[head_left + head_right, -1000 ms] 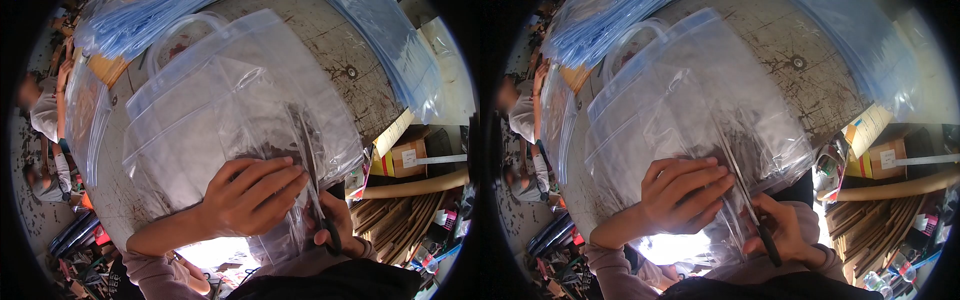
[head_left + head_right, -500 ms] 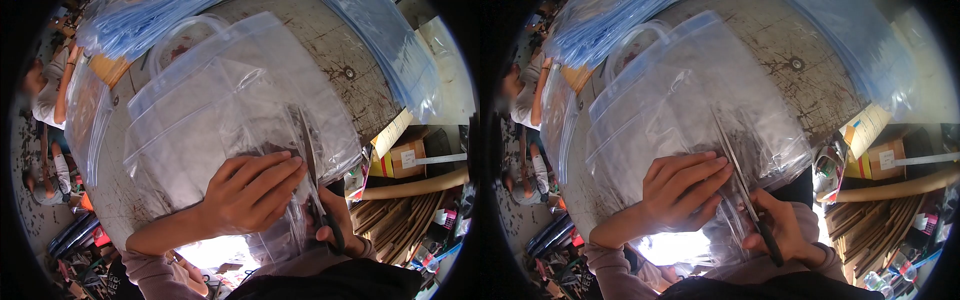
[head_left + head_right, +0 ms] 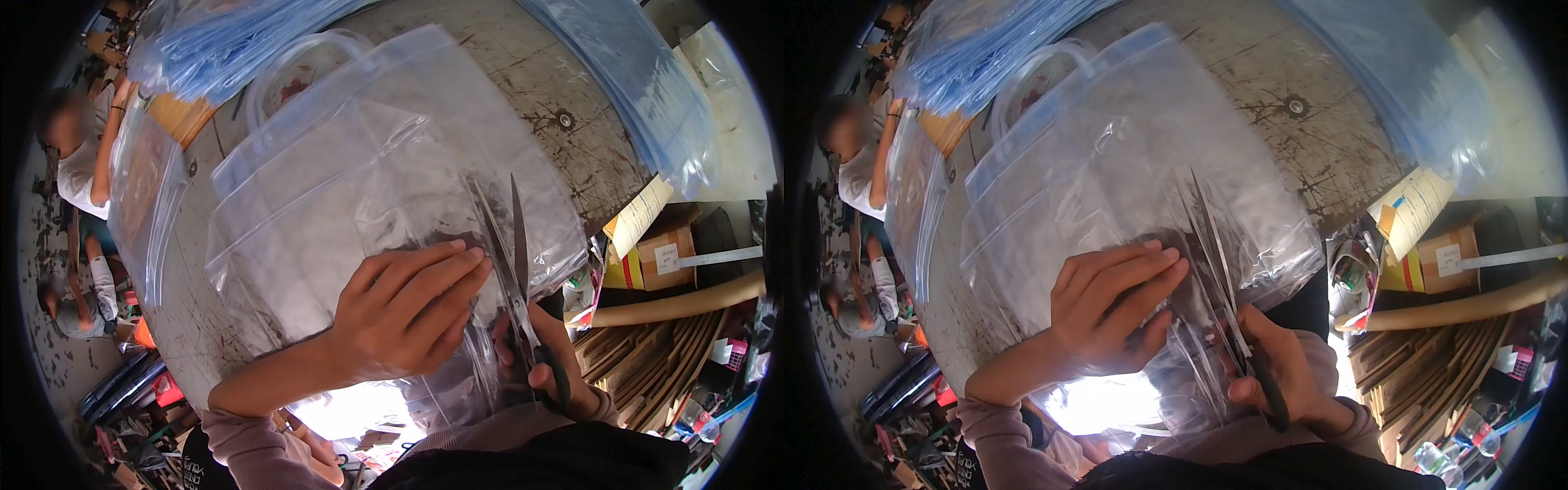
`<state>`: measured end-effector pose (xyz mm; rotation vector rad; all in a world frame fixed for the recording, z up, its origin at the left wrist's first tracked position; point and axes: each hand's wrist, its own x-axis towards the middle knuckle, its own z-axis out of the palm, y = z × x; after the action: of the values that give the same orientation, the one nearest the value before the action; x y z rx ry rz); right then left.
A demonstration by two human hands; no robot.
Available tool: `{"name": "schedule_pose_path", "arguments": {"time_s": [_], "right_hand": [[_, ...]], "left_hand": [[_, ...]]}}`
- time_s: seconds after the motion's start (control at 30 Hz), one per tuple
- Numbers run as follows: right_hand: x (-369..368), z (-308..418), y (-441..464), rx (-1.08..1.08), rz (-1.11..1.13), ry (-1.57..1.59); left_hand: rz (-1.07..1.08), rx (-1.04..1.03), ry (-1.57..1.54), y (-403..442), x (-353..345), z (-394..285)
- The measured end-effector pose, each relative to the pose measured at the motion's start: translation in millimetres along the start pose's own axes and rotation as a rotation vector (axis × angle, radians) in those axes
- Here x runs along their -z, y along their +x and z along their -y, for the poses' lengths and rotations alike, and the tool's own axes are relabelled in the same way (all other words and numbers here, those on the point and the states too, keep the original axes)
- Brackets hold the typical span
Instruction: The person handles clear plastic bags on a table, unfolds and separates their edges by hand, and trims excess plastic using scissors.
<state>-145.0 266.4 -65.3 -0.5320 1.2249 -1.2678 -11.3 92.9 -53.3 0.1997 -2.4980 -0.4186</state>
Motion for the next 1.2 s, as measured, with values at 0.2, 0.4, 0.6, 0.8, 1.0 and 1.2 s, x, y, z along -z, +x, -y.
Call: {"name": "schedule_pose_path", "arguments": {"time_s": [0.2, 0.4, 0.6, 0.8, 1.0, 1.2], "right_hand": [[9.3, -3.2, -2.8, -0.038, 0.132, -0.095], [1.4, 3.1, 1.1, -0.022, 0.081, -0.1], [-4.0, 8.4, 5.2, -0.019, 0.053, -0.119], [-2.5, 0.9, 6.1, 0.017, 0.035, -0.118], [-7.8, 5.8, 5.9, 0.012, -0.001, -0.076], [-6.0, -2.6, 4.9, 0.03, -0.016, -0.054]], "left_hand": [[0.001, 0.001, 0.004, 0.5, 0.7, -0.8], [0.031, -0.021, 0.007, -0.5, 2.3, -0.1], [0.05, -0.012, 0.013, -0.8, 3.0, -1.5], [0.059, -0.009, 0.013, -1.6, 2.8, -1.8], [0.064, -0.006, 0.022, -0.5, 3.5, -2.2], [0.053, -0.005, 0.019, -1.4, 3.1, -1.9]]}}
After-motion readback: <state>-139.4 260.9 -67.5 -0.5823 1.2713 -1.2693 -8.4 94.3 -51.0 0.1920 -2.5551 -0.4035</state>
